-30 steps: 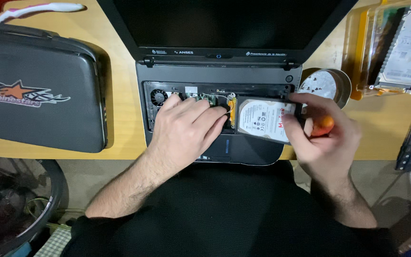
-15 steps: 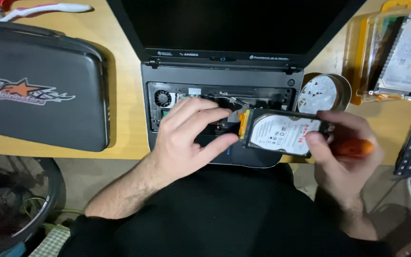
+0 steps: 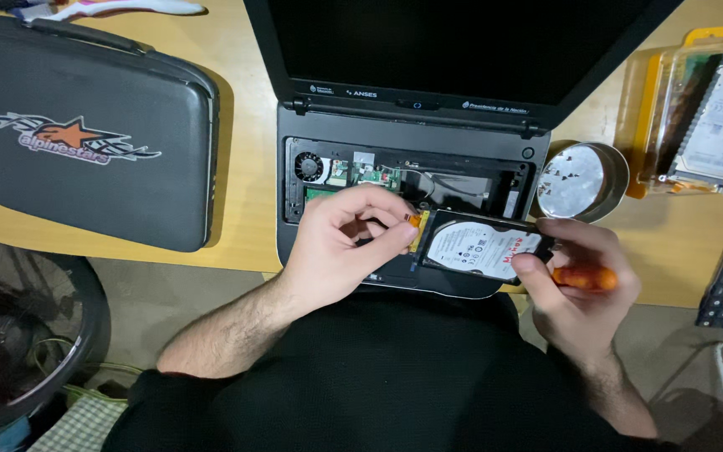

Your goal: The person uses a screwdriver to remove screws from the back of a white laptop and places them in a small metal container. They then open the laptop, remove the keyboard, and proceed to unscrew and remove the hard drive from the internal bay.

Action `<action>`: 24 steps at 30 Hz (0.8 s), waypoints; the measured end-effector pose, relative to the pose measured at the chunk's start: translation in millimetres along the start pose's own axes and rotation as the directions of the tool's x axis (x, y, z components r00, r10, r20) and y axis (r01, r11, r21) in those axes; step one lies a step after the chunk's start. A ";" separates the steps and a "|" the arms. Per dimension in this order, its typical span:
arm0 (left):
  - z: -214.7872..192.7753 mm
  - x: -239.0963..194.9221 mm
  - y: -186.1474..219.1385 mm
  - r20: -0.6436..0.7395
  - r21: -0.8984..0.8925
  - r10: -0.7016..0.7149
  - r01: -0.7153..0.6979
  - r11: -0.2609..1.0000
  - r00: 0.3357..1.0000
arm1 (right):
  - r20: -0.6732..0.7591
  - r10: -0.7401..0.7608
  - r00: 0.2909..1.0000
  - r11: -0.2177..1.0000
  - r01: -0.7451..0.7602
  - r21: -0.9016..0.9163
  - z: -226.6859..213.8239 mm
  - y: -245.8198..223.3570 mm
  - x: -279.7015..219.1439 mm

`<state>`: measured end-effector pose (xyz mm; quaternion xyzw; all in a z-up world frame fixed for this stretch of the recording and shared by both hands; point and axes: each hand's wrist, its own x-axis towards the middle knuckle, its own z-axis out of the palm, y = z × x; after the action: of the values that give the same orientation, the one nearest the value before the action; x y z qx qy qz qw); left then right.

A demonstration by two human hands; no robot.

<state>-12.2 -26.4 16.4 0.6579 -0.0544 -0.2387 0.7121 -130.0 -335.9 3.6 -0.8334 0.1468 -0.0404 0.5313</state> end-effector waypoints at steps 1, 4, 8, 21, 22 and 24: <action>0.5 -1.3 -0.7 -0.001 -0.006 0.013 -0.013 1.000 1.000 | -0.006 0.020 1.000 1.000 -0.020 0.001 0.9 1.2 -1.2; -0.3 -3.1 2.3 0.024 0.000 0.035 -0.035 0.999 0.999 | -0.011 0.015 1.000 1.000 -0.015 0.005 2.7 3.0 -1.0; 3.0 -1.0 -2.9 0.036 -0.148 -0.001 0.006 0.989 0.999 | -0.038 -0.053 0.998 0.985 0.058 0.160 1.9 21.9 2.3; -1.9 -12.5 -15.4 0.062 -0.360 -0.062 0.080 0.929 0.996 | 0.062 0.105 0.992 0.908 -0.121 0.402 11.4 -32.4 5.3; -2.9 -14.0 -7.8 0.117 -0.300 -0.049 0.083 0.950 0.992 | 0.074 0.115 0.991 0.913 -0.135 0.386 13.9 -36.6 6.6; -7.1 -17.0 5.8 0.165 -0.242 -0.030 0.070 0.968 0.986 | 0.088 0.113 0.990 0.920 -0.138 0.366 19.2 -45.6 10.9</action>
<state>-22.9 -12.8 25.0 0.5441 -0.0645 -0.3137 0.7755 -106.1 -304.4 35.2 -0.7075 0.1724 -0.0062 0.6854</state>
